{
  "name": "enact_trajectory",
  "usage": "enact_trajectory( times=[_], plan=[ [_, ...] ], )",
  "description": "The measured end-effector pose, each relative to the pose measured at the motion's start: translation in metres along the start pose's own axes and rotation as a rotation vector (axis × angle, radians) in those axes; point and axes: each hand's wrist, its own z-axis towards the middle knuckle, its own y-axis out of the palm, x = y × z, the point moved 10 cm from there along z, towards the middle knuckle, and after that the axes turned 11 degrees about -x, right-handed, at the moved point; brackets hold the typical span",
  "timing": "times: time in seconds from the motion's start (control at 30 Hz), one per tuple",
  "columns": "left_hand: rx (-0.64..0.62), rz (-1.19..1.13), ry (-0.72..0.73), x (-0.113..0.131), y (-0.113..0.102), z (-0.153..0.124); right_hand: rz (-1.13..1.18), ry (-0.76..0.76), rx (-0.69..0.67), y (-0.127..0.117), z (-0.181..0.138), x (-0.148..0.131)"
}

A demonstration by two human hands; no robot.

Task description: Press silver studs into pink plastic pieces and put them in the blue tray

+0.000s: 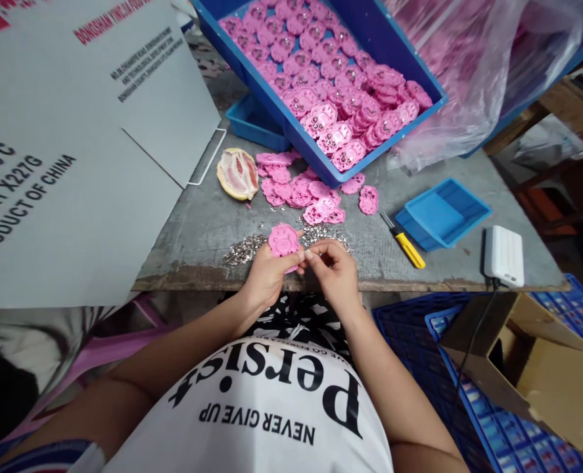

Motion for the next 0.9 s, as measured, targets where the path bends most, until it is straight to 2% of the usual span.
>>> enact_trajectory(
  times=[0.1,0.2,0.3,0.4,0.5,0.6,0.73,0.9],
  plan=[
    [-0.053,0.038,0.017,0.005,0.006,-0.002,0.308,0.125,-0.048,0.004,0.003,0.016],
    [-0.131,-0.028,-0.041,0.002,0.010,-0.004,0.381,0.111,-0.111,0.006,0.004,0.012],
    [-0.231,-0.118,-0.139,-0.007,0.016,-0.006,0.307,0.016,-0.162,0.004,0.004,-0.002],
    [-0.284,-0.192,-0.226,-0.015,0.018,-0.009,0.055,-0.100,-0.182,0.001,0.004,-0.017],
    [-0.286,-0.273,-0.240,-0.017,0.017,-0.007,-0.058,-0.110,-0.108,-0.006,0.004,-0.018],
    [-0.329,-0.319,-0.195,-0.013,0.021,-0.005,0.003,-0.058,0.004,-0.014,0.003,-0.009],
    [-0.363,-0.310,-0.046,-0.001,0.023,-0.007,0.086,0.010,0.021,-0.004,0.000,-0.002],
    [-0.421,-0.253,0.059,0.001,0.022,-0.012,0.124,0.042,0.078,0.003,-0.006,-0.002]
  ],
)
